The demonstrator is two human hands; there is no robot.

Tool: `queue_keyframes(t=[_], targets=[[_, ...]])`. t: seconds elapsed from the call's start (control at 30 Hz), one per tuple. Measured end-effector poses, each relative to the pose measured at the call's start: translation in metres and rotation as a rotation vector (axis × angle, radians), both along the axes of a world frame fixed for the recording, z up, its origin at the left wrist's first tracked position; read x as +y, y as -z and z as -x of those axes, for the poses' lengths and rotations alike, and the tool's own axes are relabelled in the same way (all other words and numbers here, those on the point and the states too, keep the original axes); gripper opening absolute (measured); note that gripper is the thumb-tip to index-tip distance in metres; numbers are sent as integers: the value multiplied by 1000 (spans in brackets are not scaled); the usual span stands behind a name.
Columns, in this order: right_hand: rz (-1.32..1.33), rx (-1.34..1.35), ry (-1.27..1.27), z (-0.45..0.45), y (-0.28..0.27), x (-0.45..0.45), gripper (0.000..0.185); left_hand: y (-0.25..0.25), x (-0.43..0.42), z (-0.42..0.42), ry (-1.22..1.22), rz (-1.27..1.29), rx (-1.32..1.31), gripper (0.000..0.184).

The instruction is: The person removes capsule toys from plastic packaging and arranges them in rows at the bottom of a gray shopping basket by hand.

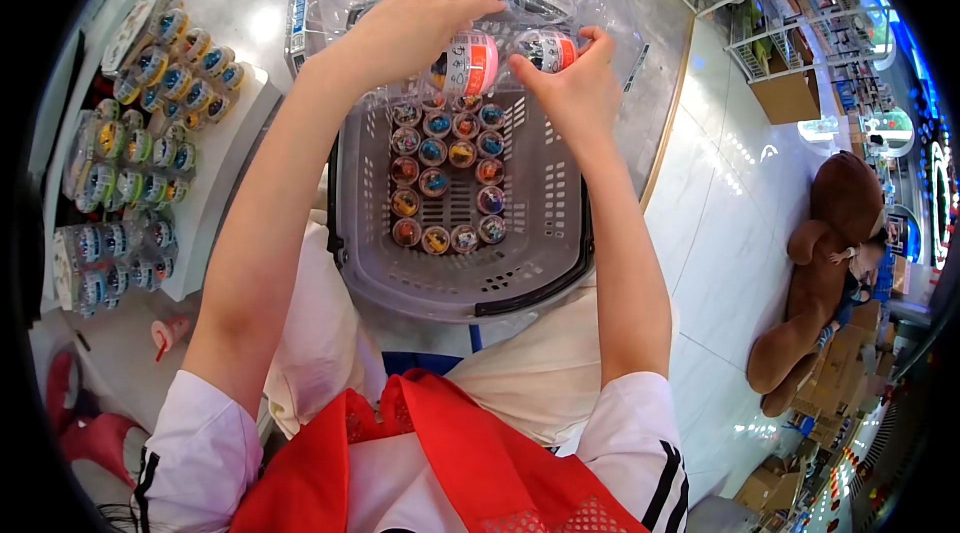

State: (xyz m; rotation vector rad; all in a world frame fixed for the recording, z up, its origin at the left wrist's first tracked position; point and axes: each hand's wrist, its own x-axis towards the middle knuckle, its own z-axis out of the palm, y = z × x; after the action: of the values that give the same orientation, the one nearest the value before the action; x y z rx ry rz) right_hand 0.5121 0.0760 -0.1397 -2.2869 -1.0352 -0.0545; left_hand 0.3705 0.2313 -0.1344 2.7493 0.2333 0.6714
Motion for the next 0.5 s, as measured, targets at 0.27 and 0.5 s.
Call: queue_keyframes(t=[0.27,0.5], targets=[[243,-121,47,21,-18,9,83,5,-2,-2,-43,-60,-5,36],[196,-164,-3,11,-8,7,78,0,-6,4,-32,-104,86,69]])
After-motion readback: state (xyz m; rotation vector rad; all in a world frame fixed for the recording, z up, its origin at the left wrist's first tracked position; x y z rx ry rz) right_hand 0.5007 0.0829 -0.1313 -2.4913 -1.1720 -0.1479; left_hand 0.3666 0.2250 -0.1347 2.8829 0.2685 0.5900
